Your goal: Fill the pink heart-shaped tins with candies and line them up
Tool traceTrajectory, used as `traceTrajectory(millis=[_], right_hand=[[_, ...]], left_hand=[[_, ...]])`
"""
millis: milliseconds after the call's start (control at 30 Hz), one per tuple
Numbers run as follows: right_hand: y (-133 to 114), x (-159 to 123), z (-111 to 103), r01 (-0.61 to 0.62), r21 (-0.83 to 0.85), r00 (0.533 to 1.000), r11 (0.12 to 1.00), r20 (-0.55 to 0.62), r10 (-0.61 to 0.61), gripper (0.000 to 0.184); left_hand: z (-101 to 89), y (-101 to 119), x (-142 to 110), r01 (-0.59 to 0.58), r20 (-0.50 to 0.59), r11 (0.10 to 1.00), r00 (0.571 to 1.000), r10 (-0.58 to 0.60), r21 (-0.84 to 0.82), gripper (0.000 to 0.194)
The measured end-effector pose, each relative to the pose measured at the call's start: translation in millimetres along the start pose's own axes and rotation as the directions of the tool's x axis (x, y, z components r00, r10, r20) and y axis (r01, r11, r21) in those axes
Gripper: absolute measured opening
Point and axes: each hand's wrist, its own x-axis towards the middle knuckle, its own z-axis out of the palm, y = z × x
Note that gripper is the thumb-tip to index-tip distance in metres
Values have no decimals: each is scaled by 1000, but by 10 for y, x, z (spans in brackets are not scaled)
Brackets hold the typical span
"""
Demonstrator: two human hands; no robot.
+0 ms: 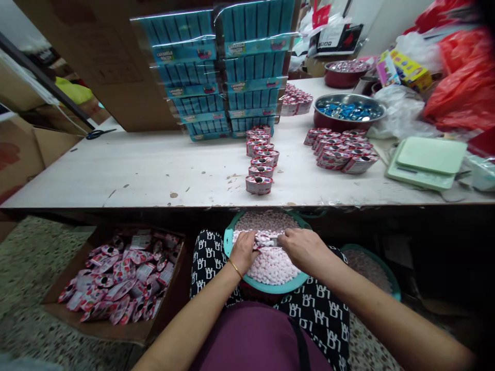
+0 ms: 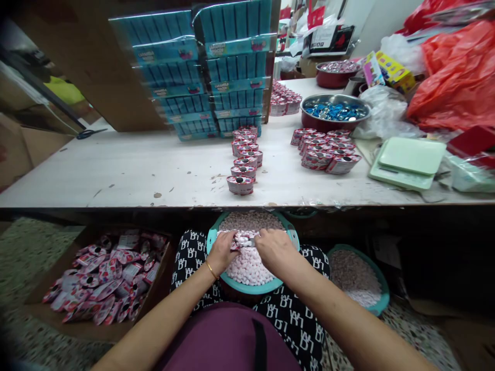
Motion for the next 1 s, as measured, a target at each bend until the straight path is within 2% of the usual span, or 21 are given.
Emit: traceTrajectory(millis=[133,233,300,400,500,600,700,767,900,1000], right_hand=[[-74,-6,-112,53,-64,995,997,-79,-58,18],[78,-178,-23,7,-101,996,995,-83,-15,18],[224,-320,215,-38,-98,995,994,-95,28,22],[322,-409,772,-96,0,993,995,-73,95,28],[179,-250,1293,-209,235,978,949,45,204,26],[-36,14,1573,-278,364,960,889,81,267,24],[-108,157,1651,-295,450,953,843,74,294,26],[-70,153,1643,-284,516,954,808,70,290,26],[76,32,1518,-238,617,962,750,40,272,25],[188,-64,1310,-174,689,971,703,0,241,25]], left_hand=[[22,-86,-11,4,-39,1000,999,-4,12,46],[4,-138,-37,46,-68,998,996,-50,-51,33],[-8,-164,-66,78,-72,986,993,-89,-146,29],[-4,-203,-111,164,-27,935,983,-181,-314,31],[11,-241,-138,292,37,845,950,-309,-449,40],[1,-269,-141,392,87,704,900,-428,-592,43],[-53,-283,-143,402,121,541,869,-480,-738,46],[-112,-288,-154,373,108,489,866,-488,-789,47],[-249,-300,-180,322,37,530,878,-478,-784,47],[-298,-318,-193,305,-4,570,879,-477,-762,44]])
